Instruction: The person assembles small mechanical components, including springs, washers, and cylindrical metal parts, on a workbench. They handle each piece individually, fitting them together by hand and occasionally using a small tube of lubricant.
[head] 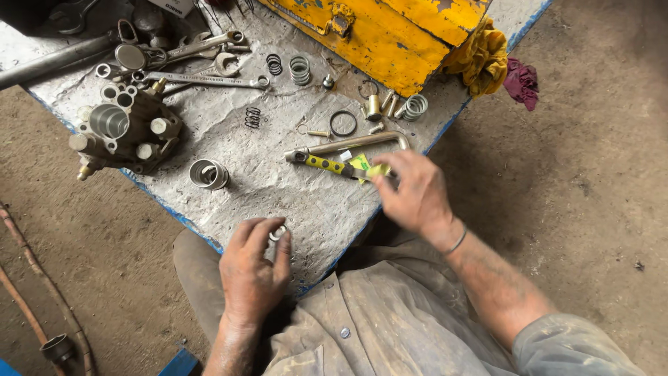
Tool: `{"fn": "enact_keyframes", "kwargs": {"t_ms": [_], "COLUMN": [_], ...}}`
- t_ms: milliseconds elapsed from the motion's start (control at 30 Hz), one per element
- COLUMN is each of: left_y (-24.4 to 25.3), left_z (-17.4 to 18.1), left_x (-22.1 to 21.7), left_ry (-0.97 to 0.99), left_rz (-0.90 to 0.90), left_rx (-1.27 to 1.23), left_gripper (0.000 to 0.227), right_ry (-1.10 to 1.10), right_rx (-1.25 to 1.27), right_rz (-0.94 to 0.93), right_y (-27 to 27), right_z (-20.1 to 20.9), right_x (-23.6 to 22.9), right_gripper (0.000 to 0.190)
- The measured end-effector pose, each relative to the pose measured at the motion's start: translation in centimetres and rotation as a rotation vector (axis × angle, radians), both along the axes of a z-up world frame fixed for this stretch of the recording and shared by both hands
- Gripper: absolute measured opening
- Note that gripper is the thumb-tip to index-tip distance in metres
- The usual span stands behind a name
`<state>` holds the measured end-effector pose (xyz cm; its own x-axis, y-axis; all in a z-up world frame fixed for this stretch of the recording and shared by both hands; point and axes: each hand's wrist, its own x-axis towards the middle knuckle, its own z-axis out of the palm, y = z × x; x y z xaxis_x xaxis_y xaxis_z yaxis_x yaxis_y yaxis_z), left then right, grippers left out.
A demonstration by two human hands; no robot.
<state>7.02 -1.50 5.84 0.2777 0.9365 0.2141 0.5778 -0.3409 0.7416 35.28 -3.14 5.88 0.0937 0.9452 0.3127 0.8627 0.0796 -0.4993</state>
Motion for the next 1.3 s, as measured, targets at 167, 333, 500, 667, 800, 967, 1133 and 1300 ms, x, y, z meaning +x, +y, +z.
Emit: {"fn": "enact_keyframes", "kwargs": {"t_ms": [167,333,500,667,800,967,1133,1300], "left_y": [0.0,0.6,0.4,1.0,1.7,2.0,2.3,2.2], "left_z": [-0.1,-0.3,-0.2,-0.1,-0.2,-1.1,-2.0,-2.9], "left_x": [1.1,0.8,0.8,2.2,3.4,3.5,3.2,3.4], "left_ry": [0.055,0.073,0.114,0.089,0.184,0.186,0.216,0.203], "left_rz": [-0.101,-0.104,-0.172,-0.259,-0.338,-0.341,-0.276,-0.241], "left_rx": [0.149,0.094,0.150,0.184,0.193,0.224,0.230,0.216], "left_gripper": [0.025,0.027,0.035,0.047,0.032,0.023,0.027,0.029], "right_ry": [0.071,0.043,0.246,0.016,-0.260,-0.056,0.156,0.232], "right_rx": [-0.005,-0.082,-0.169,-0.048,-0.171,-0.061,0.035,-0.037], "right_rz": [0.341,0.338,0.341,0.225,0.129,0.284,0.395,0.357], "right_y": [-1.5,-0.6,1.9,13.4,19.6,17.0,6.7,0.0], "right_z": [-0.7,-0.3,0.2,-1.6,-2.7,-2.0,1.1,1.7], "right_x": [-5.4,-6.6,-4.6,-7.0,-11.0,-10.8,-6.6,-6.4], "right_gripper": [0.025,0.035,0.039,0.033,0.039,0.024,0.016,0.033]}}
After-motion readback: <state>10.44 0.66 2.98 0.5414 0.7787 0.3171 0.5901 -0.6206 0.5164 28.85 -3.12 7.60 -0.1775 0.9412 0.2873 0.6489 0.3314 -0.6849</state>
